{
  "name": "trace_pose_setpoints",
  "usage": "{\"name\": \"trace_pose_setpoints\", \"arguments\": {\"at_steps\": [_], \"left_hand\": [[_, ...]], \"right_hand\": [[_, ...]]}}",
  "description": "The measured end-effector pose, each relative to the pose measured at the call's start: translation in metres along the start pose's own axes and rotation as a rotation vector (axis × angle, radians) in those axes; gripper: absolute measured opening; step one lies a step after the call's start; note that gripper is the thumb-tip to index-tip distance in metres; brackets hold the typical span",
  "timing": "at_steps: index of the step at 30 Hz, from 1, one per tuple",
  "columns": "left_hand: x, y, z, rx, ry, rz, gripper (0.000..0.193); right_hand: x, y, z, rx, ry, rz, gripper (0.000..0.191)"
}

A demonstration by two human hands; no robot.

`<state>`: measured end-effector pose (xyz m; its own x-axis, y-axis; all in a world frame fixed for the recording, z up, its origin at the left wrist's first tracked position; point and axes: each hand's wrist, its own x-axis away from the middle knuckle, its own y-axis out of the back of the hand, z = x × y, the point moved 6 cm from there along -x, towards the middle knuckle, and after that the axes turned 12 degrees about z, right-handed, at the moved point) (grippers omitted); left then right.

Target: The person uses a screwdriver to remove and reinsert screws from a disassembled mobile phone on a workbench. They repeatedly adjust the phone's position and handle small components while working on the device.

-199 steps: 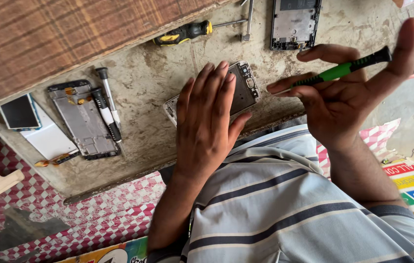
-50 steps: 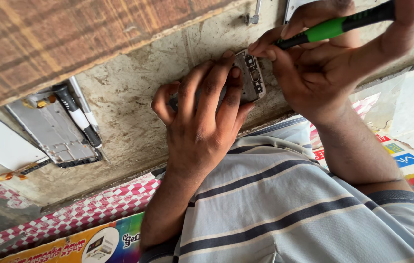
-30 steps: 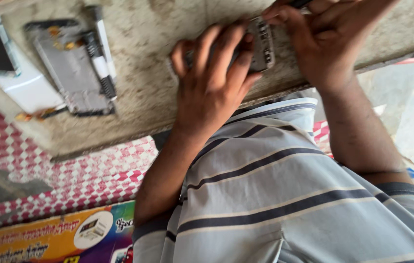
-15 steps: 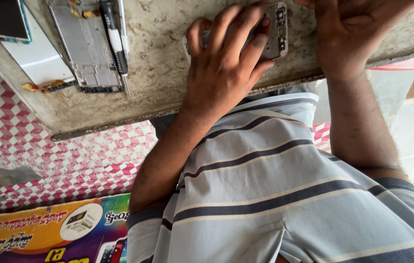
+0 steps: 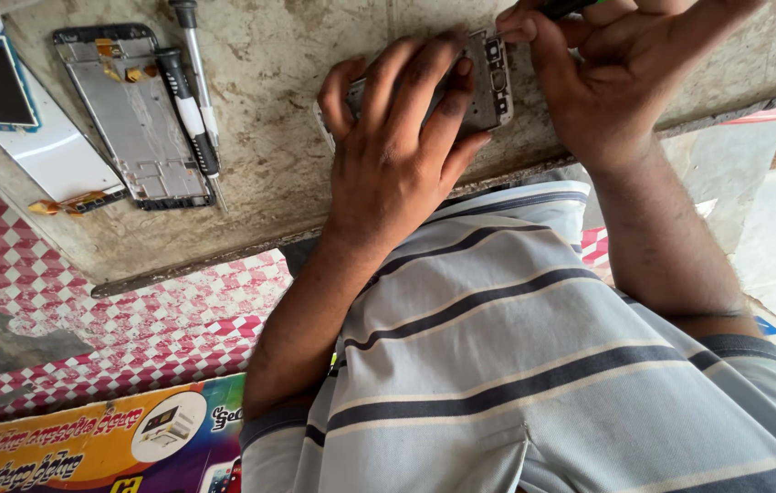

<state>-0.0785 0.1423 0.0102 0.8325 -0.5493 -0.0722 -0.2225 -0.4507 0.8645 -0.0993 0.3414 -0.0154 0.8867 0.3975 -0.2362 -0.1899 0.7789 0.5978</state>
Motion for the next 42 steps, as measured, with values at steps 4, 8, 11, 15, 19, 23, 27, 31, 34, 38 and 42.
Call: {"name": "trace_pose_setpoints", "arguments": {"at_steps": [4, 8, 11, 15, 19, 23, 27, 31, 34, 38, 42], "left_hand": [[-0.003, -0.004, 0.001, -0.004, -0.005, -0.004, 0.049], [-0.004, -0.01, 0.004, -0.006, 0.009, -0.004, 0.048], [-0.007, -0.011, 0.005, -0.009, 0.009, -0.014, 0.048], [-0.007, -0.011, 0.005, -0.005, 0.014, -0.002, 0.047], [-0.006, -0.011, 0.007, -0.002, 0.01, -0.012, 0.047], [-0.004, -0.012, 0.009, 0.001, 0.011, -0.016, 0.048], [-0.001, -0.011, 0.01, 0.006, 0.011, -0.014, 0.048], [0.001, -0.011, 0.011, 0.0, 0.008, -0.012, 0.049], [0.001, -0.011, 0.012, 0.002, 0.007, -0.01, 0.049], [0.0, -0.011, 0.013, 0.008, 0.008, -0.003, 0.048], [0.0, -0.011, 0.013, 0.002, 0.01, -0.001, 0.047]], "right_hand": [[-0.007, -0.001, 0.009, 0.087, 0.008, 0.009, 0.132], [-0.02, 0.0, 0.013, 0.031, 0.032, -0.003, 0.115], [-0.034, 0.002, 0.023, 0.007, 0.152, -0.033, 0.111], [-0.043, 0.0, 0.034, 0.001, 0.134, -0.057, 0.111], [-0.046, -0.001, 0.039, 0.002, 0.154, -0.054, 0.109], [-0.039, -0.003, 0.038, -0.01, 0.106, -0.036, 0.108], [-0.034, -0.007, 0.032, -0.039, 0.091, -0.016, 0.108], [-0.029, -0.009, 0.031, -0.025, 0.032, 0.015, 0.112], [-0.034, -0.008, 0.035, 0.042, 0.11, 0.012, 0.113], [-0.04, -0.008, 0.041, 0.062, 0.122, -0.006, 0.111], [-0.041, -0.008, 0.041, 0.004, 0.099, 0.003, 0.11]]}}
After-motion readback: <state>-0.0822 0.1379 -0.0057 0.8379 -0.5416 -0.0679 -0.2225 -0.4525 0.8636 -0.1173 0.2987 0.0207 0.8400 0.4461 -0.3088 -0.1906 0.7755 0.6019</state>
